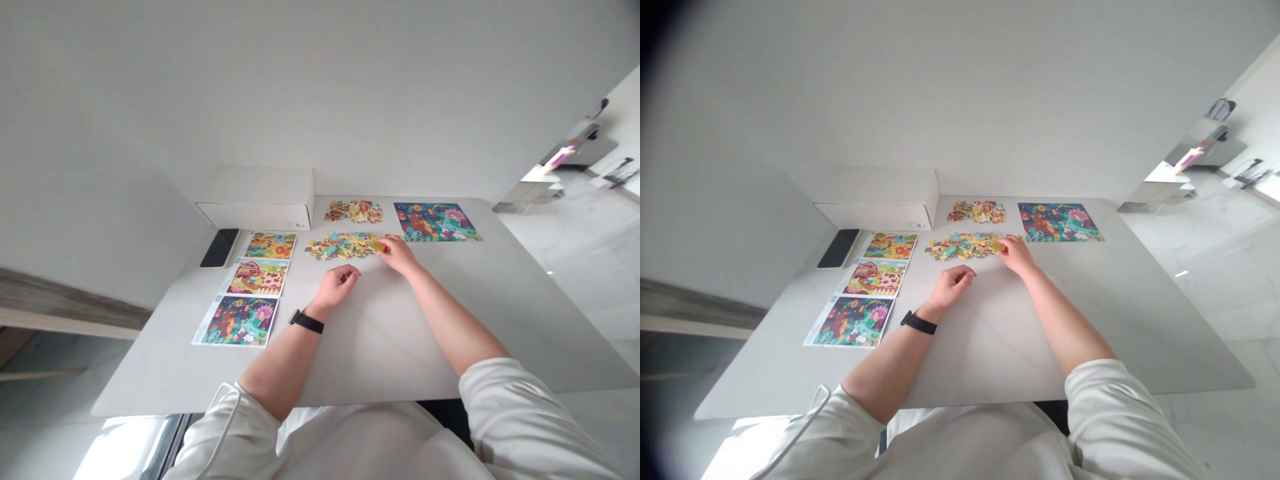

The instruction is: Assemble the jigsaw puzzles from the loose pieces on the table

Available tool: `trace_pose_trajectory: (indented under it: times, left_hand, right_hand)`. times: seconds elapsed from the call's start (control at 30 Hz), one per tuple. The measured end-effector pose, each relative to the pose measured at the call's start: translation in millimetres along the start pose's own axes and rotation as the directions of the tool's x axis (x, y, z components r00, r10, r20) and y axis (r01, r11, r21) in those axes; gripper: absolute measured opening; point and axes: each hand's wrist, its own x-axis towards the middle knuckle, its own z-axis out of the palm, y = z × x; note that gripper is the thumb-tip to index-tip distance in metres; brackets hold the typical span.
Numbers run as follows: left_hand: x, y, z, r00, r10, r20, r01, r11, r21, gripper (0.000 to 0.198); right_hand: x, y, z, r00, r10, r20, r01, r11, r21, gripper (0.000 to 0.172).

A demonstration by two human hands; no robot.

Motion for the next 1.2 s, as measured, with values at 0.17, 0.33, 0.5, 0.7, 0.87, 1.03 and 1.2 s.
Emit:
trace_pose_trajectory:
  times: [0.17,0.33,0.5,0.7,0.87,1.03,1.2]
  left_hand:
    - [0,0,0.9,1.0,0.005,0.014,-0.006,1.0,0.016,0.034]
    - [1,-1,2.2,1.0,0.0,0.026,-0.001,0.998,0.058,0.035]
    - [1,2,1.8,1.0,0.008,0.028,-0.01,0.998,0.061,0.033]
    - [1,2,1.6,0.999,0.006,0.034,-0.008,0.999,0.046,0.032]
    - [1,3,1.2,0.999,-0.006,0.042,0.005,0.999,0.038,0.031]
    - [1,1,1.8,0.999,-0.009,0.04,0.007,0.999,0.039,0.032]
    - [2,-1,2.0,0.999,-0.011,0.04,0.008,0.998,0.059,0.034]
  right_hand:
    - [8,-18,12,0.999,-0.047,0.007,0.047,0.999,-0.014,0.043]
    - [17,-35,19,0.995,-0.103,0.02,0.103,0.994,-0.028,0.045]
    - [13,-51,24,0.992,-0.123,0.003,0.123,0.992,-0.03,0.043]
    - [4,-39,10,0.975,-0.209,-0.077,0.207,0.978,-0.038,0.044]
    - [8,17,-17,0.963,0.128,-0.235,-0.165,0.976,-0.141,0.044]
    - [-1,40,-21,0.978,0.186,-0.1,-0.205,0.949,-0.239,0.031]
    - [-14,24,-19,0.983,0.176,-0.043,-0.181,0.94,-0.291,0.033]
